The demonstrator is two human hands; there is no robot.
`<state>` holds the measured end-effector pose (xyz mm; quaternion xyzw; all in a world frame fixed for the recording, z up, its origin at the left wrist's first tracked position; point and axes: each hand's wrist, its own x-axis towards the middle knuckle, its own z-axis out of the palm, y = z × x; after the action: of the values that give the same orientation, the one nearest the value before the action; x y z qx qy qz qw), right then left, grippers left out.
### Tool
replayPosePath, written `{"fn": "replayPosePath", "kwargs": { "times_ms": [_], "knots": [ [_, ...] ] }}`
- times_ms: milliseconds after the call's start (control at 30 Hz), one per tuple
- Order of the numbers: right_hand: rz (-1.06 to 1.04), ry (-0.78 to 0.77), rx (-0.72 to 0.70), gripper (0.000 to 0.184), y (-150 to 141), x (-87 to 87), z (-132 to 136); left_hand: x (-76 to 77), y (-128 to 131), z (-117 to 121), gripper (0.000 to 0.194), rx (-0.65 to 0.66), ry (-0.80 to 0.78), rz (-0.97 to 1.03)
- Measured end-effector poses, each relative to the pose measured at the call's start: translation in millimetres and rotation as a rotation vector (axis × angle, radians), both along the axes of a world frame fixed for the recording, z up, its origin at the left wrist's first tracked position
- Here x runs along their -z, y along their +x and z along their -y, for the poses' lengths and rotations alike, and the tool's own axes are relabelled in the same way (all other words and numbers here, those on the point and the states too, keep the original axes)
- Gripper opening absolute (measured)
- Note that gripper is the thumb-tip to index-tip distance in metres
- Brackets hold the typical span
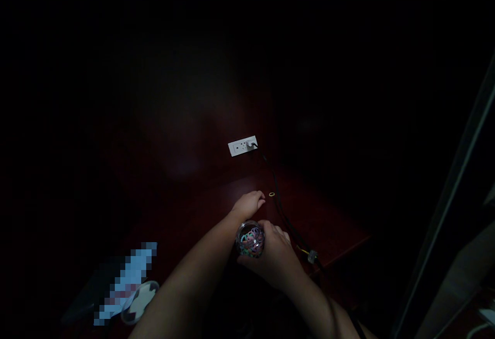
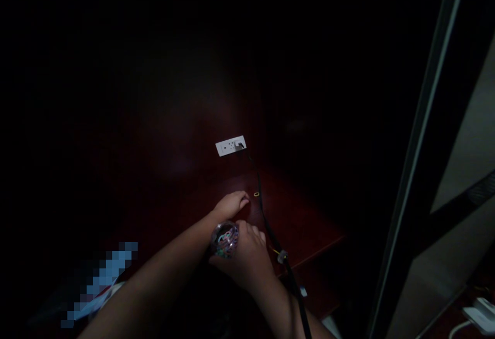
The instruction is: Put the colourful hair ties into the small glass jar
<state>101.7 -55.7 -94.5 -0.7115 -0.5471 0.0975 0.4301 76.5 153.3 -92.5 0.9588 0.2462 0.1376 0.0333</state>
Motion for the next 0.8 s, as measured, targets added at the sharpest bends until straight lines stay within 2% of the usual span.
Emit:
{"fn": "replayPosePath", "kwargs": {
  "times_ms": [167,300,367,500,633,733,800],
  "knots": [
    [0.004,-0.01,0.014,0.067,-0.3,-0.6,-1.1,-0.1,12.4,-6.5,0.038,0.114,0.026,-0.009],
    [-0.004,0.002,0.011,0.067,0.2,3.4,-3.7,-1.3,21.7,-12.1,0.033,0.135,0.03,-0.031],
    [-0.007,0.005,0.014,0.067,0.2,4.5,-4.3,-1.5,24.4,-14.0,0.029,0.12,0.023,-0.019],
    [-0.006,0.0,-0.002,0.069,0.2,3.6,-4.7,0.8,22.4,-14.4,0.025,-0.001,0.023,0.003],
    [0.014,-0.008,0.008,0.072,0.8,4.0,-4.4,5.1,0.6,-7.2,0.022,-0.099,-0.07,0.082],
    [0.039,-0.014,0.028,0.073,1.3,5.6,-4.2,1.8,-34.1,3.9,0.025,-0.179,-0.227,0.149],
    [0.062,-0.024,0.03,0.072,0.2,6.1,-5.3,-8.2,-63.1,13.5,0.03,-0.202,-0.322,0.161]
  ]
}}
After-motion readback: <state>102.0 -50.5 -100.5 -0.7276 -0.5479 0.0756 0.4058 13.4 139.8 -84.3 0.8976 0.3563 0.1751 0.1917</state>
